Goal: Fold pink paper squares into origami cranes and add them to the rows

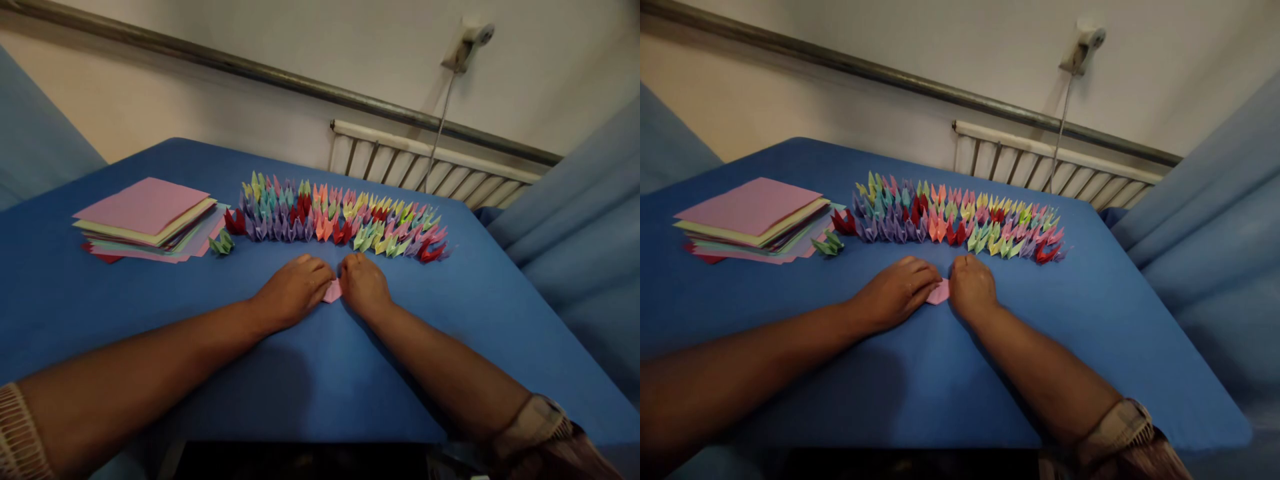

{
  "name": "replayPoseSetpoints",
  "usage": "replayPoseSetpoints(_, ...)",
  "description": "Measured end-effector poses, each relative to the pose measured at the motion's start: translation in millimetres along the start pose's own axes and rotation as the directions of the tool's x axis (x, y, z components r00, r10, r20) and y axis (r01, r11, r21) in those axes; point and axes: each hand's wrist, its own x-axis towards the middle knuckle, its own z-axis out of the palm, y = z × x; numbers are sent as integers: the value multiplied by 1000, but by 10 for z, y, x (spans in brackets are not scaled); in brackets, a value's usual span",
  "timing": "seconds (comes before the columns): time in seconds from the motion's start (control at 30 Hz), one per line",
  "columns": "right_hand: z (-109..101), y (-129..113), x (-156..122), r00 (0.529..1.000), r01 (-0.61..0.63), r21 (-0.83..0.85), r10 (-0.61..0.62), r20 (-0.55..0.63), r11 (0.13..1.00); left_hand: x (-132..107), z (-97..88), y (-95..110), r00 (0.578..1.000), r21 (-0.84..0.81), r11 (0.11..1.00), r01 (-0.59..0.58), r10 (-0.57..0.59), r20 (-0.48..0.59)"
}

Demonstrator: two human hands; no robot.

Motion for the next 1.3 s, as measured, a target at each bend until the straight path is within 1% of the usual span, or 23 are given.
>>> replayPoseSetpoints(0.07, -3, 39, 20, 1000, 3, 66, -4, 8, 998, 4, 21, 4, 999, -11, 1000, -14, 15, 46)
replayPoseSetpoints(0.13, -18, 138, 16, 999, 27, 208, -33, 23, 978, 1, 47, -15, 998, -53, 998, 26, -23, 63)
replayPoseSetpoints(0.2, -42, 289, -36, 996, 72, 376, -87, 23, 924, -4, 65, -38, 995, -111, 990, 83, -76, 63)
replayPoseSetpoints(0.27, -78, 443, -150, 995, 102, 475, -91, -47, 874, -4, 69, -48, 992, -155, 981, 118, -108, 72)
replayPoseSetpoints(0.3, -102, 503, -226, 991, 135, 486, -107, -84, 864, -2, 67, -46, 990, -167, 977, 131, -119, 78)
replayPoseSetpoints(0.33, -130, 544, -306, 982, 187, 488, -154, -107, 852, 2, 65, -40, 988, -175, 974, 141, -128, 84)
replayPoseSetpoints(0.37, -162, 564, -385, 970, 242, 484, -210, -119, 841, 7, 63, -33, 987, -181, 972, 150, -137, 87)
replayPoseSetpoints(0.4, -197, 563, -456, 957, 286, 471, -273, -99, 834, 13, 62, -24, 985, -184, 969, 162, -148, 88)
replayPoseSetpoints(0.47, -270, 515, -554, 926, 353, 409, -377, -24, 841, 28, 61, -9, 981, -194, 962, 189, -175, 88)
replayPoseSetpoints(0.5, -303, 480, -579, 910, 378, 372, -415, 20, 848, 36, 60, -4, 978, -203, 958, 202, -188, 89)
replayPoseSetpoints(0.57, -357, 412, -591, 890, 403, 294, -446, 97, 867, 53, 55, 2, 974, -225, 949, 223, -207, 93)
replayPoseSetpoints(0.63, -391, 372, -582, 884, 401, 241, -443, 152, 884, 67, 50, 2, 972, -240, 943, 230, -212, 98)
replayPoseSetpoints(0.7, -411, 362, -579, 887, 383, 219, -423, 184, 898, 74, 49, 1, 973, -246, 942, 228, -211, 93)
replayPoseSetpoints(0.9, -451, 372, -627, 916, 307, 159, -337, 217, 938, 64, 63, 6, 976, -229, 949, 218, -206, 74)
replayPoseSetpoints(1.03, -473, 360, -639, 911, 325, 121, -345, 226, 938, 61, 70, 4, 978, -220, 954, 206, -193, 77)
replayPoseSetpoints(1.2, -464, 368, -639, 904, 359, 105, -373, 210, 927, 64, 75, 0, 977, -210, 955, 208, -194, 86)
replayPoseSetpoints(1.3, -459, 368, -639, 904, 356, 98, -369, 217, 929, 67, 71, 8, 976, -209, 955, 213, -198, 88)
